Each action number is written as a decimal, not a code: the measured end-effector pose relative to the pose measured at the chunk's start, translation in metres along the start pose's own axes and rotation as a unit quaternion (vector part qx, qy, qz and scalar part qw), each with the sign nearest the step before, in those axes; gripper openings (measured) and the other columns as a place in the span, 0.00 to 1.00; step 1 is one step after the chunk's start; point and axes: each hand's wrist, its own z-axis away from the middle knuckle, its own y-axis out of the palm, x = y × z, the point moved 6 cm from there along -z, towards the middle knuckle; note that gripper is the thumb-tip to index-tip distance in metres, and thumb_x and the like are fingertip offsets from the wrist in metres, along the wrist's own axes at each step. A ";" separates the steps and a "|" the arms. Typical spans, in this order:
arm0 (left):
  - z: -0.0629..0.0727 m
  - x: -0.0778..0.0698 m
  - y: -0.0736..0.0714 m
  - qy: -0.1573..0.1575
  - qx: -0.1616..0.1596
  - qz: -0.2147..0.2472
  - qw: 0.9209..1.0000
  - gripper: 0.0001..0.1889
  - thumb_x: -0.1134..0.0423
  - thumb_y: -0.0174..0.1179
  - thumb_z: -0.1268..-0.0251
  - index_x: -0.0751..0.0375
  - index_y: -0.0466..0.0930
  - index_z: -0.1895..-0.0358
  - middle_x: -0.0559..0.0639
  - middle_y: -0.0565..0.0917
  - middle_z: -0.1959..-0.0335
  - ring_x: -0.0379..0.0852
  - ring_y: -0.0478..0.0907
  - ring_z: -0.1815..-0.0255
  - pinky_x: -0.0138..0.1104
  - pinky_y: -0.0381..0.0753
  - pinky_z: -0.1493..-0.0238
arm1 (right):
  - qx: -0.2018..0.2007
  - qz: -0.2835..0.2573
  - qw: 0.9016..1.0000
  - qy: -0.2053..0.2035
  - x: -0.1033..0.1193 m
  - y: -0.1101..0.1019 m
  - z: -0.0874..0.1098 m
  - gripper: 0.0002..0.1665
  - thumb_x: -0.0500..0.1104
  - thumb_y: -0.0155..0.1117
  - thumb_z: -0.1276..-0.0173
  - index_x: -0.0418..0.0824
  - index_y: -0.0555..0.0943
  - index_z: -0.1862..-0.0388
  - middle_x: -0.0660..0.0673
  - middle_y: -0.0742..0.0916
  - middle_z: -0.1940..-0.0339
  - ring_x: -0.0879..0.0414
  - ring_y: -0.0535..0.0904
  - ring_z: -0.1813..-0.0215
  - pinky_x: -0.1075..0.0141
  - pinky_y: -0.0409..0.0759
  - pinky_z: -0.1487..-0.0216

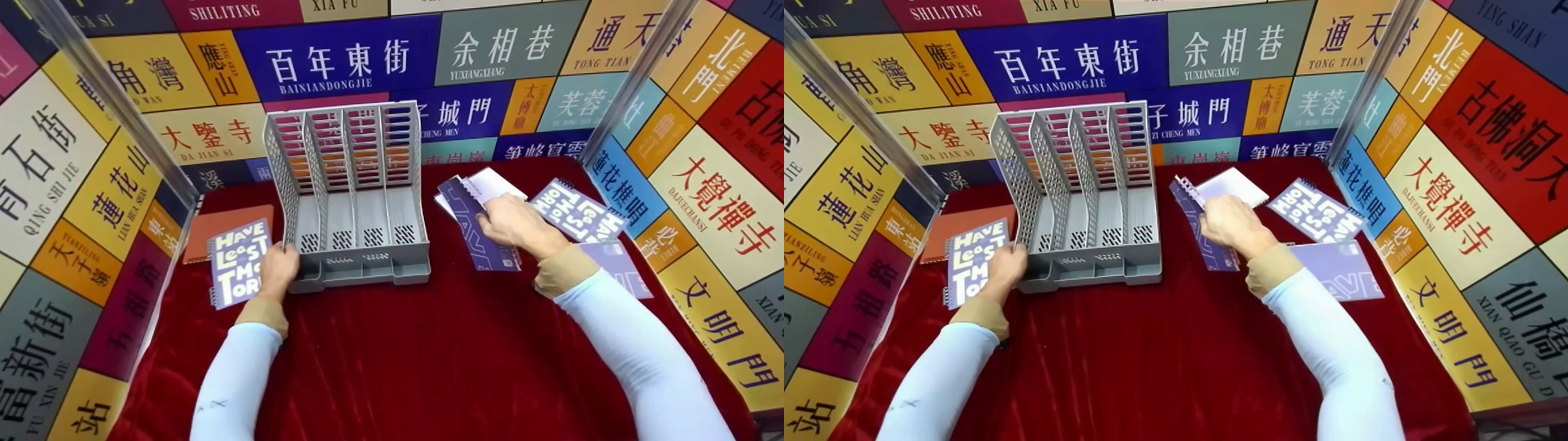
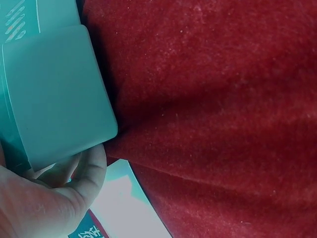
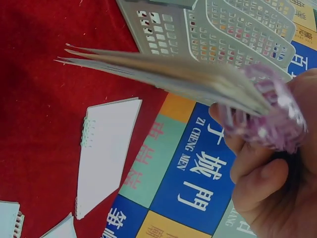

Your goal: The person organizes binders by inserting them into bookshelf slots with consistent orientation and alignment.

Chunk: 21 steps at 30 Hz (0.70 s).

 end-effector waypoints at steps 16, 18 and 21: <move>0.035 -0.034 -0.019 0.000 -0.005 -0.005 1.000 0.33 0.51 0.41 0.20 0.70 0.79 0.26 0.74 0.82 0.26 0.76 0.80 0.28 0.63 0.78 0.27 | -0.102 -0.075 0.992 -0.003 0.018 -0.011 -0.002 0.22 0.47 0.55 0.13 0.37 0.79 0.69 0.34 0.89 0.72 0.39 0.86 0.71 0.43 0.84 0.66; 0.042 -0.041 -0.023 0.001 -0.002 -0.004 1.000 0.33 0.51 0.41 0.20 0.70 0.78 0.25 0.73 0.81 0.26 0.76 0.79 0.26 0.64 0.77 0.25 | -0.110 -0.085 0.990 0.002 0.020 -0.012 -0.003 0.23 0.48 0.55 0.13 0.37 0.79 0.69 0.33 0.89 0.71 0.38 0.86 0.70 0.42 0.84 0.65; 0.056 -0.052 -0.030 -0.001 0.003 0.004 1.000 0.34 0.52 0.41 0.19 0.71 0.75 0.22 0.73 0.79 0.23 0.75 0.77 0.23 0.63 0.74 0.21 | -0.124 -0.099 0.987 0.007 0.022 -0.013 -0.005 0.24 0.49 0.55 0.13 0.37 0.80 0.69 0.32 0.89 0.70 0.36 0.86 0.68 0.41 0.84 0.63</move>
